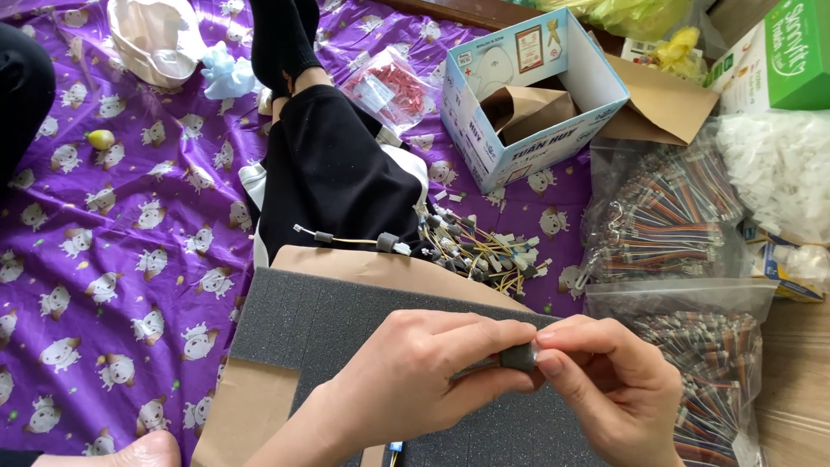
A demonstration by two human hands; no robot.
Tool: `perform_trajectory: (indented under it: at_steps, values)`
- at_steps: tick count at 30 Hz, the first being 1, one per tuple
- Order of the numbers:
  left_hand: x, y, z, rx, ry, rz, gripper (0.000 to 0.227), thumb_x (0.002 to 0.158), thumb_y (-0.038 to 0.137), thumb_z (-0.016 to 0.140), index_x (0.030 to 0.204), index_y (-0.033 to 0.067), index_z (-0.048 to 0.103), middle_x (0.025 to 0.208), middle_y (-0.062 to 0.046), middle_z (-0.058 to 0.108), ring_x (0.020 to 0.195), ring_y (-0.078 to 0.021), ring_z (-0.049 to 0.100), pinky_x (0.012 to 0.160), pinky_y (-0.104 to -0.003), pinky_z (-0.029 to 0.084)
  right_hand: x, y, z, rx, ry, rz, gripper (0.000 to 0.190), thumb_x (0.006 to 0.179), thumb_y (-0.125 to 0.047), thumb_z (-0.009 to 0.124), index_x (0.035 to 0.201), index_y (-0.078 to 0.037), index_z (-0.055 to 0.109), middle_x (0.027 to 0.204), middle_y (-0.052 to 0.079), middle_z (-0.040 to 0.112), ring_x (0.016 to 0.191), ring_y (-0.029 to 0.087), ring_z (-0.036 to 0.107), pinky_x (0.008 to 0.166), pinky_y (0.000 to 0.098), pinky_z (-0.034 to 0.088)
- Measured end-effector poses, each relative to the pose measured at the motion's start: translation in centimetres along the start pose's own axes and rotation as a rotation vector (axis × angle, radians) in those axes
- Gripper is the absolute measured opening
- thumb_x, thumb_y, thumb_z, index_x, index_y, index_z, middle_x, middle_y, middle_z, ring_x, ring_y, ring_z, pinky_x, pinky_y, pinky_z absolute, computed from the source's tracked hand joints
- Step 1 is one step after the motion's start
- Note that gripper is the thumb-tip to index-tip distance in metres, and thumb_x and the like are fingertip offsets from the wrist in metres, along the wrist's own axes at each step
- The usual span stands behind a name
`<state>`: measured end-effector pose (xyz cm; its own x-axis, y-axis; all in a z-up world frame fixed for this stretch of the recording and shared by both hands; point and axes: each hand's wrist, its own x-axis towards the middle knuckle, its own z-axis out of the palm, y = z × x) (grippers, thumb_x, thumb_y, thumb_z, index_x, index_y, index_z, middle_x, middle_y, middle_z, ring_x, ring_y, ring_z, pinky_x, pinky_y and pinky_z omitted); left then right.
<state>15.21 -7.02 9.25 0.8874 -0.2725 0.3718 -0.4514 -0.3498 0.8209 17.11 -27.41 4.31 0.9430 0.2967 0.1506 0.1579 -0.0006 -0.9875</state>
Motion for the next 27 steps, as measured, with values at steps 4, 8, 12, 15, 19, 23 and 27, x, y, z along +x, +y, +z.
perform_trajectory:
  at_steps: [4,8,12,15,19,23,27]
  values:
    - [-0.5,-0.4,0.2,0.04,0.007,-0.054,0.021,0.075,0.007,0.067,0.095,0.0068,0.058,0.079,-0.001,0.068,0.06,-0.0134,0.067,0.054,-0.025,0.052,0.7,-0.8,0.4,-0.001,-0.103,0.174,0.027,0.078,-0.002,0.063,0.104,0.002,0.062,0.079,0.012,0.071,0.06,0.015,0.069,0.053,0.0224,0.057]
    - [-0.9,-0.8,0.8,0.115,0.01,-0.008,0.013,0.078,0.006,0.066,0.077,0.0074,0.053,0.069,0.0,0.065,0.05,-0.013,0.059,0.049,-0.025,0.046,1.3,-0.8,0.7,-0.007,-0.189,0.191,0.017,0.079,0.0,0.06,0.092,0.005,0.069,0.077,0.013,0.074,0.059,0.015,0.07,0.052,0.0224,0.059]
    - [-1.2,-3.2,-0.3,0.225,-0.067,-0.03,0.019,0.076,0.007,0.064,0.092,0.0065,0.055,0.071,-0.001,0.068,0.055,-0.0134,0.065,0.048,-0.026,0.051,1.6,0.9,0.6,-0.05,-0.214,0.194,0.023,0.076,0.0,0.063,0.098,0.001,0.068,0.08,0.013,0.077,0.067,0.016,0.076,0.06,0.0228,0.065]
    - [-1.0,-7.2,-2.3,0.431,-0.063,-0.05,0.034,0.076,-0.001,0.055,0.109,0.0029,0.058,0.088,-0.011,0.07,0.067,-0.0173,0.067,0.061,-0.028,0.055,2.1,0.9,0.5,0.036,-0.197,0.392,0.065,0.067,-0.003,0.069,0.129,-0.01,0.051,0.103,0.014,0.075,0.086,0.024,0.076,0.071,0.0318,0.064]
    - [-1.7,-12.8,-4.5,0.707,-0.036,-0.198,0.033,0.075,0.012,0.061,0.108,0.009,0.062,0.105,-0.003,0.066,0.091,-0.0206,0.062,0.077,-0.033,0.048,2.5,0.2,0.2,-0.009,-0.085,0.347,0.05,0.074,0.0,0.059,0.123,-0.002,0.054,0.099,0.018,0.072,0.079,0.025,0.074,0.07,0.033,0.063]
    - [-3.1,-10.5,-4.2,0.87,0.067,-0.183,0.044,0.072,0.021,0.069,0.114,0.0115,0.057,0.122,-0.01,0.056,0.105,-0.0279,0.057,0.087,-0.039,0.042,2.4,-0.2,-0.9,-0.061,0.023,0.354,0.034,0.08,0.001,0.056,0.112,0.004,0.063,0.093,0.019,0.072,0.074,0.026,0.071,0.068,0.0328,0.059]
    - [-6.5,-5.3,-1.4,0.715,-0.417,-0.488,0.033,0.079,0.047,0.066,0.072,0.014,0.064,0.066,-0.001,0.061,0.051,-0.0184,0.057,0.051,-0.032,0.05,2.5,0.2,-0.7,-0.111,0.001,0.312,0.027,0.081,0.001,0.057,0.106,0.005,0.066,0.08,0.018,0.072,0.069,0.023,0.07,0.063,0.0296,0.059]
